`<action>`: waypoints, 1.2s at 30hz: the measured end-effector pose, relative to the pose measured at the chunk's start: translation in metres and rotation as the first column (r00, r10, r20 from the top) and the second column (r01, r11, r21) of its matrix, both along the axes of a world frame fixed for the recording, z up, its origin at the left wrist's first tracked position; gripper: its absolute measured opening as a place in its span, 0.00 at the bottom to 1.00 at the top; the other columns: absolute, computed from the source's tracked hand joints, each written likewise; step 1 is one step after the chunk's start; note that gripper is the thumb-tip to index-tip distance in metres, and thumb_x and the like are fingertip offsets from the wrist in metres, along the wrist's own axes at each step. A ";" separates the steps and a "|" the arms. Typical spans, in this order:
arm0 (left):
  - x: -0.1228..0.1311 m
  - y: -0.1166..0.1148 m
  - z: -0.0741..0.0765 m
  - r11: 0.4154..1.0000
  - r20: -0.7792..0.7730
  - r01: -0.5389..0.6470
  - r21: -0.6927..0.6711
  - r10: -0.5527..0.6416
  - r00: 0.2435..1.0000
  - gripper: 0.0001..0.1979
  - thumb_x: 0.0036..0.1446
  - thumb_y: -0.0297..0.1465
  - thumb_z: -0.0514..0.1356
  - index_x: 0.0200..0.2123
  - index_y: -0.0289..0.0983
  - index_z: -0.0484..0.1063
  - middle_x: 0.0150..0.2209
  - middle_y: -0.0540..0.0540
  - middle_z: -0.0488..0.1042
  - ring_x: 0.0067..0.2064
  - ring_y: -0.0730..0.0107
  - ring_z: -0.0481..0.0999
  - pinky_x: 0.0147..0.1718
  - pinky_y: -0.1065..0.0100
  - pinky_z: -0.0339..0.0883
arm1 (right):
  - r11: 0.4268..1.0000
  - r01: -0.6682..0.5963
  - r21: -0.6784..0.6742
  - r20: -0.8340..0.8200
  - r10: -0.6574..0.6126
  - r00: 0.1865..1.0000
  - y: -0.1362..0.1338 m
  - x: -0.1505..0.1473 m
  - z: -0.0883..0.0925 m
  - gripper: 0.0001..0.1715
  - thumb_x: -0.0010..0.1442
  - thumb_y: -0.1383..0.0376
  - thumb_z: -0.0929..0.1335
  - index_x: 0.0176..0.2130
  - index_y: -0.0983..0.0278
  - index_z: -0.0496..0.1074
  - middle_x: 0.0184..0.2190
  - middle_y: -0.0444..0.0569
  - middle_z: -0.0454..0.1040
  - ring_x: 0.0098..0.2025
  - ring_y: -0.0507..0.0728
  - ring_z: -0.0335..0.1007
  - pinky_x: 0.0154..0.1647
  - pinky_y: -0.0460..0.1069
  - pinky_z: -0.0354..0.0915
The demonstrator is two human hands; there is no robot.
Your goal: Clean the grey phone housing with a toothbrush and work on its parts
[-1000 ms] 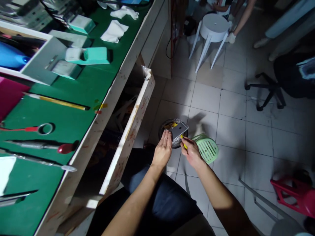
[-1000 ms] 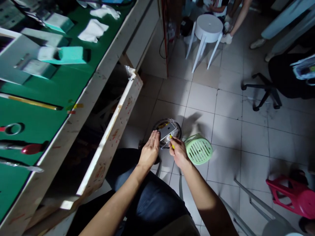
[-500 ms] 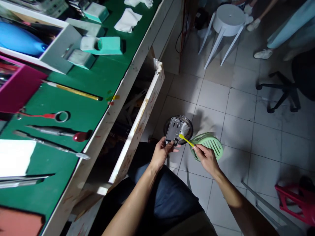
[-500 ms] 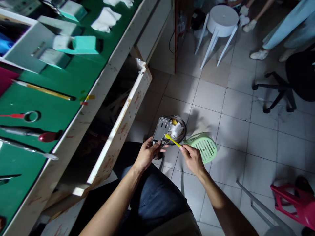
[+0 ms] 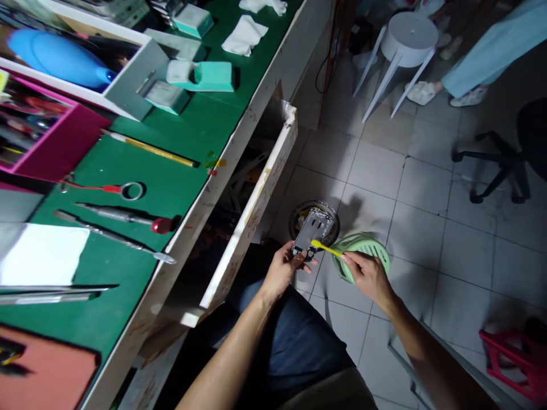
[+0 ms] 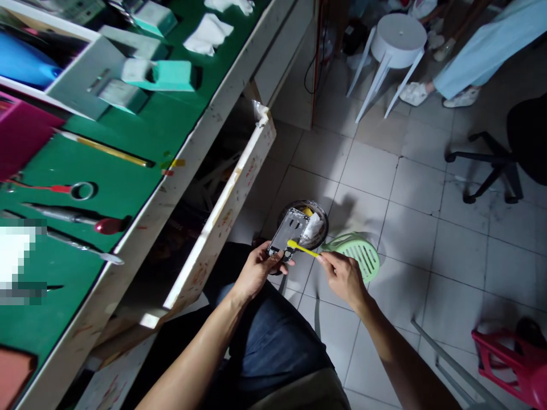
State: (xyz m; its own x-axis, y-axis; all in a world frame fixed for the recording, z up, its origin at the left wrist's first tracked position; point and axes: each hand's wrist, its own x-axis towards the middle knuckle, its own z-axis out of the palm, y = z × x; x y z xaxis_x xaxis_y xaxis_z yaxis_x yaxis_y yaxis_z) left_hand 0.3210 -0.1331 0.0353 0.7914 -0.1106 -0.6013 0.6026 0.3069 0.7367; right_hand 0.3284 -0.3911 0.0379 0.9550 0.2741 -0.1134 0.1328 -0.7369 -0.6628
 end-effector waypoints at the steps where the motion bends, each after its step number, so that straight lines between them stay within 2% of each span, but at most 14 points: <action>1: 0.000 0.001 0.000 1.000 0.001 0.001 0.000 -0.001 1.000 0.31 0.53 0.52 0.77 0.45 0.35 0.73 0.37 0.43 0.83 0.26 0.68 0.81 0.31 0.67 0.75 | 1.000 -0.006 -0.011 0.011 0.006 1.000 0.000 0.000 0.000 0.21 0.77 0.54 0.63 0.41 0.58 0.82 0.30 0.48 0.82 0.29 0.55 0.75 0.34 0.48 0.62; 5: -0.001 0.002 0.002 1.000 0.009 0.012 0.008 -0.012 1.000 0.30 0.53 0.52 0.77 0.41 0.35 0.72 0.34 0.44 0.82 0.26 0.67 0.82 0.32 0.66 0.76 | 0.997 0.041 -0.062 0.077 -0.036 0.996 0.000 0.001 -0.002 0.22 0.78 0.57 0.62 0.41 0.59 0.82 0.32 0.50 0.83 0.31 0.56 0.76 0.35 0.49 0.63; 9: -0.002 0.003 0.002 1.000 0.018 0.018 0.018 -0.018 1.000 0.29 0.54 0.52 0.76 0.42 0.35 0.72 0.34 0.44 0.82 0.27 0.66 0.82 0.32 0.65 0.77 | 0.997 0.021 -0.075 0.093 -0.014 0.996 0.002 0.002 -0.006 0.20 0.77 0.56 0.63 0.43 0.58 0.83 0.34 0.50 0.84 0.34 0.56 0.79 0.38 0.48 0.65; 13: -0.003 0.004 0.003 0.999 0.023 0.021 0.038 -0.022 1.000 0.28 0.55 0.52 0.76 0.41 0.35 0.72 0.35 0.44 0.82 0.27 0.66 0.82 0.32 0.65 0.77 | 0.992 0.075 -0.100 0.119 -0.063 0.991 0.004 0.003 -0.009 0.22 0.78 0.57 0.61 0.45 0.60 0.83 0.34 0.52 0.84 0.32 0.57 0.78 0.36 0.49 0.64; 18: -0.002 0.008 0.002 0.997 0.028 0.026 0.067 -0.027 0.999 0.27 0.57 0.51 0.75 0.43 0.35 0.73 0.35 0.44 0.82 0.28 0.67 0.82 0.32 0.66 0.76 | 0.994 -0.074 -0.075 0.058 0.079 0.995 0.005 -0.001 -0.004 0.20 0.78 0.58 0.63 0.41 0.57 0.82 0.32 0.47 0.84 0.32 0.55 0.78 0.36 0.48 0.64; 21: -0.002 0.009 0.000 0.997 0.024 0.047 0.067 -0.048 0.999 0.28 0.55 0.51 0.76 0.42 0.35 0.73 0.33 0.44 0.82 0.28 0.66 0.81 0.32 0.66 0.75 | 0.991 -0.106 -0.086 0.046 0.110 0.993 0.001 0.001 -0.004 0.19 0.77 0.59 0.64 0.40 0.57 0.82 0.32 0.47 0.84 0.32 0.56 0.78 0.36 0.48 0.63; 27: -0.005 0.009 -0.002 0.997 0.017 0.053 0.056 -0.054 0.998 0.27 0.56 0.50 0.76 0.41 0.35 0.73 0.33 0.44 0.82 0.27 0.66 0.81 0.33 0.65 0.76 | 0.994 -0.014 -0.109 0.085 0.024 0.996 -0.010 0.007 -0.006 0.19 0.76 0.59 0.64 0.41 0.58 0.83 0.33 0.49 0.83 0.33 0.57 0.76 0.38 0.50 0.62; 30: -0.005 0.009 -0.001 0.997 0.020 0.051 0.051 -0.052 0.998 0.28 0.55 0.52 0.76 0.41 0.35 0.73 0.35 0.43 0.82 0.27 0.66 0.82 0.33 0.64 0.78 | 0.996 0.003 -0.084 0.073 0.004 0.997 -0.009 0.004 -0.005 0.18 0.75 0.58 0.65 0.41 0.58 0.83 0.33 0.50 0.83 0.35 0.57 0.77 0.38 0.50 0.62; 36: -0.004 0.008 -0.002 0.993 0.048 0.070 0.095 -0.075 0.996 0.29 0.56 0.54 0.74 0.42 0.34 0.73 0.35 0.42 0.82 0.26 0.66 0.81 0.31 0.64 0.79 | 0.990 0.142 0.009 0.000 -0.143 0.990 0.001 0.001 -0.007 0.17 0.73 0.56 0.66 0.40 0.58 0.83 0.34 0.51 0.83 0.36 0.58 0.76 0.40 0.50 0.62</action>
